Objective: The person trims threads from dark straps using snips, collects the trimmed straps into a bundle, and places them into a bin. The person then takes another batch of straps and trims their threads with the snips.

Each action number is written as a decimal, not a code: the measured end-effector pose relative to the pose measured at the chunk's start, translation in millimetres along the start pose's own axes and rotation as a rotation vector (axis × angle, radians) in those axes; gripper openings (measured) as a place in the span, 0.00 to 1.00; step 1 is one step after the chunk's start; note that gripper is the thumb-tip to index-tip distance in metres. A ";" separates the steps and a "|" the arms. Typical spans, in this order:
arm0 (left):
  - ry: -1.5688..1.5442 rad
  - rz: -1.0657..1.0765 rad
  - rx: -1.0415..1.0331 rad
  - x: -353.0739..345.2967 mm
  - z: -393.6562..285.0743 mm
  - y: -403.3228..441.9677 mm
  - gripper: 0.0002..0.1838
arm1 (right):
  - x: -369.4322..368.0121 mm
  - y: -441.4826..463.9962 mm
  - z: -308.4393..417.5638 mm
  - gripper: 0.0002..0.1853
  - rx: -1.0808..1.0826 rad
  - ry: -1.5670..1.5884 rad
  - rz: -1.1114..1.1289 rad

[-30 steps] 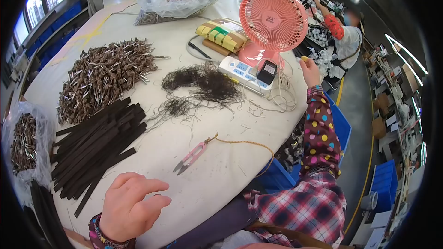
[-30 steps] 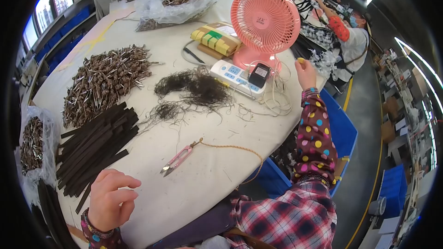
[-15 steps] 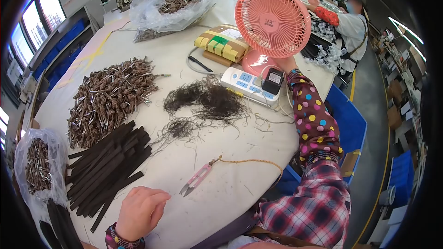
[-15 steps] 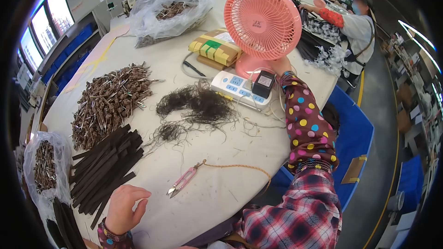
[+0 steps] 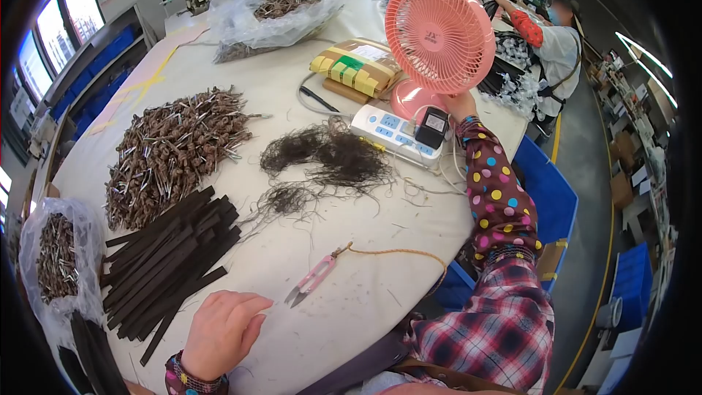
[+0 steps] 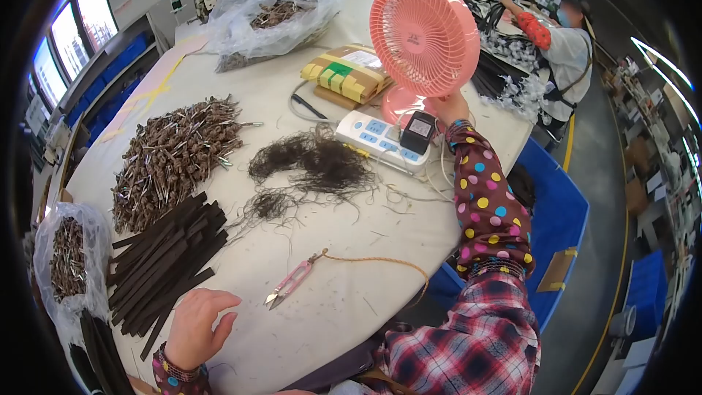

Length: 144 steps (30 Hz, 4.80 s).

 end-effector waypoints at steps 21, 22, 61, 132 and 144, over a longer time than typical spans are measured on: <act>-0.006 0.008 0.042 -1.7 2.1 -0.5 0.17 | -34.8 25.9 -21.8 0.26 0.205 0.248 0.169; -0.005 0.011 0.046 -1.8 3.0 -0.6 0.17 | -34.1 26.3 -20.1 0.25 0.204 0.252 0.189; -0.807 -1.049 0.430 83.9 92.6 -51.6 0.13 | -6.9 -364.5 360.2 0.13 -0.082 0.852 1.255; 0.090 -0.078 0.639 -20.9 59.8 -91.8 0.17 | 7.4 -383.9 346.8 0.29 0.688 0.637 1.150; -0.029 -0.054 0.804 -33.5 74.0 -80.2 0.11 | 10.7 -388.9 348.4 0.17 0.737 0.512 1.215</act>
Point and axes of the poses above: each hand's wrist, its own y-axis towards the middle knuckle, its own x-axis out of the back of the hand, z = x × y, the point moved 6 cm from there along y, towards the middle knuckle, and after that the axes turned 13 degrees about -z, right-handed, at the moved point
